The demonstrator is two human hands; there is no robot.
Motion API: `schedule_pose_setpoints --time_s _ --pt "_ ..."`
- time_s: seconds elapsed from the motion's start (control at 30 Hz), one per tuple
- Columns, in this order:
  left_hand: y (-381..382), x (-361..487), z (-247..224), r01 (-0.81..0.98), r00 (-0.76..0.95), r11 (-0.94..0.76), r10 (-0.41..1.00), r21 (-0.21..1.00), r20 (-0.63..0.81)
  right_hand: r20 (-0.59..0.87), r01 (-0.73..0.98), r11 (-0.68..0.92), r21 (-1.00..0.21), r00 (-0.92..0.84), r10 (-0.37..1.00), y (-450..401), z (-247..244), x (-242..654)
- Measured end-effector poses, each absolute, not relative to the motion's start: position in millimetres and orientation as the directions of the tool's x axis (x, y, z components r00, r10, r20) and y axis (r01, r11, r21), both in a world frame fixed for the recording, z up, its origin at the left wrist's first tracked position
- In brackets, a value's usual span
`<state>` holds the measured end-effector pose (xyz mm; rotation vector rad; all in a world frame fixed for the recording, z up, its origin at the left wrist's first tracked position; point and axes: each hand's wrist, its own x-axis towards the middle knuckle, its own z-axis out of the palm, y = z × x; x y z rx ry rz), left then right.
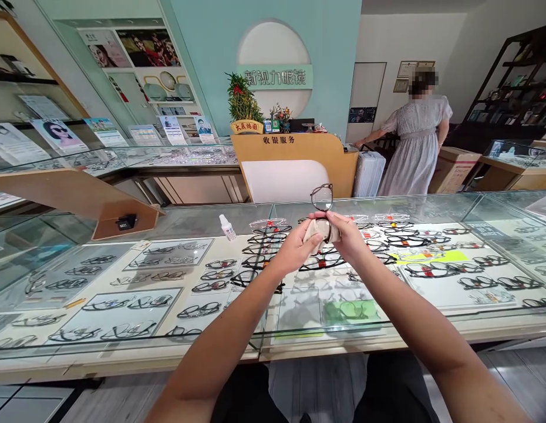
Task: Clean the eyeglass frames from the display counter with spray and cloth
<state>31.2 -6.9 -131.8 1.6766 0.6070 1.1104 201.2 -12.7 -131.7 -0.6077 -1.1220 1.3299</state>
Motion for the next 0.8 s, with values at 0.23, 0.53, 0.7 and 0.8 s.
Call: schedule_pose_setpoints --time_s 0.23,0.53,0.7,0.8 --pt "-11 37 -134 -0.164 0.2 -0.404 0.88 0.9 0.432 0.371 -0.402 0.275 -0.874 -0.184 0.91 -21 -142 185" --pt "-2 37 -141 -0.128 0.328 -0.343 0.871 0.931 0.366 0.324 -0.377 0.264 -0.888 -0.104 0.94 -12 -138 197" --pt "13 34 -152 -0.225 0.304 -0.206 0.914 0.952 0.27 0.377 -0.336 0.343 -0.877 -0.04 0.925 -4 -135 208" --pt "22 31 -154 -0.309 0.228 -0.152 0.947 0.939 0.228 0.484 -0.225 0.461 -0.858 -0.055 0.874 -2 -132 217"
